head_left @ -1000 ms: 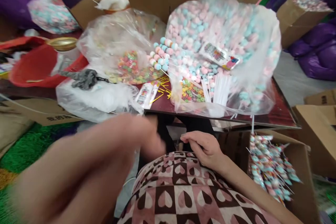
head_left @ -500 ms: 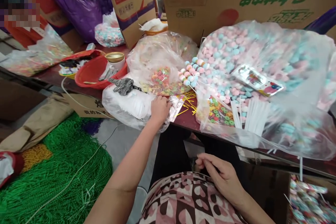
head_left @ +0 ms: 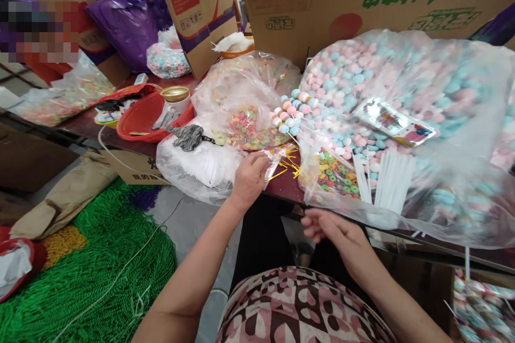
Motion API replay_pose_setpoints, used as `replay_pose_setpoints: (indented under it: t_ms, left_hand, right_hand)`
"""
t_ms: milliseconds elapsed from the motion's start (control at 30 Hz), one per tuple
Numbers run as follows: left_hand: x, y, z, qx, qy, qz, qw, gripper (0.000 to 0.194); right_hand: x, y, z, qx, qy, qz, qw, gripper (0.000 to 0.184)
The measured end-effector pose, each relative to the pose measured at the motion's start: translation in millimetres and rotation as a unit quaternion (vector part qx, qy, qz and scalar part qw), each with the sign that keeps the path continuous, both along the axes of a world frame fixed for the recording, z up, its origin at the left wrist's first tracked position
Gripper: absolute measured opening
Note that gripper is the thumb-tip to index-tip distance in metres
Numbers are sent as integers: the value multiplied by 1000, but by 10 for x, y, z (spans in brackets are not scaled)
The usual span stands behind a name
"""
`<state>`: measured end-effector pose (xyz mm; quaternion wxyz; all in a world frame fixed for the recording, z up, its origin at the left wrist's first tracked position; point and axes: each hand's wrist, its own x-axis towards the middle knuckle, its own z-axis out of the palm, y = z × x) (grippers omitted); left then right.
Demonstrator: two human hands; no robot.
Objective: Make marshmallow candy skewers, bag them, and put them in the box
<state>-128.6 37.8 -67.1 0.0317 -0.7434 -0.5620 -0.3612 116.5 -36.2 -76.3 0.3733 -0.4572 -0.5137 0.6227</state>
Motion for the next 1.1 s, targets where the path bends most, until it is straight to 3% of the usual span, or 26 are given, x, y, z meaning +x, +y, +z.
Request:
replay_pose_setpoints:
  t_ms: [100, 200, 300, 367, 433, 500, 533, 567, 633, 700, 767, 833, 900, 1000, 1100]
  left_hand:
    - [197, -186, 71, 59, -1, -97, 994, 21]
    - [384, -326, 126, 58, 23, -168, 984, 22]
    - [523, -424, 189, -26, -50, -187, 981, 18]
    - [589, -474, 229, -144, -176, -159, 961, 27]
    - [646, -517, 250, -296, -329, -140, 886, 46]
    - [703, -552, 241, -416, -453, -142, 776, 43]
    - [733, -566, 229, -445, -494, -143, 733, 37]
    - [765, -577, 214, -451, -520, -140, 712, 34]
    - [827, -593, 193, -423, -534, -127, 721, 35]
    - [875, -602, 202, -387, -512, -121, 757, 37]
    - [900, -605, 244, -377, -457, -121, 796, 37]
    - [908, -605, 295, -377, -388, -134, 830, 35]
    - [915, -603, 324, -370, -340, -162, 849, 30]
    - [965, -608, 283, -406, -330, -179, 833, 27]
    - [1080, -631, 176, -439, -370, -160, 803, 30]
  right_hand:
    - [-33, 288, 221, -9, 51, -59, 997, 54]
    - [-69, 469, 352, -17, 56, -67, 996, 45]
    - [-60, 488, 370, -3, 48, -101, 994, 34]
    - [-16, 444, 343, 14, 54, -134, 989, 30]
    - [47, 386, 304, 38, 63, -162, 984, 28]
    - [112, 328, 258, 67, 56, -182, 979, 27]
    - [140, 299, 234, 82, 43, -188, 978, 26]
    - [163, 270, 212, 98, 25, -192, 976, 27]
    - [194, 213, 176, 123, -15, -197, 972, 32]
    - [213, 161, 162, 123, -31, -194, 973, 42]
    - [234, 122, 172, 86, -7, -181, 980, 45]
    - [270, 95, 189, 32, 42, -159, 986, 36]
    - [322, 64, 193, -3, 87, -145, 986, 31]
    - [417, -20, 168, -11, 104, -162, 981, 30]
    - [514, -144, 152, 28, 19, -189, 981, 35]
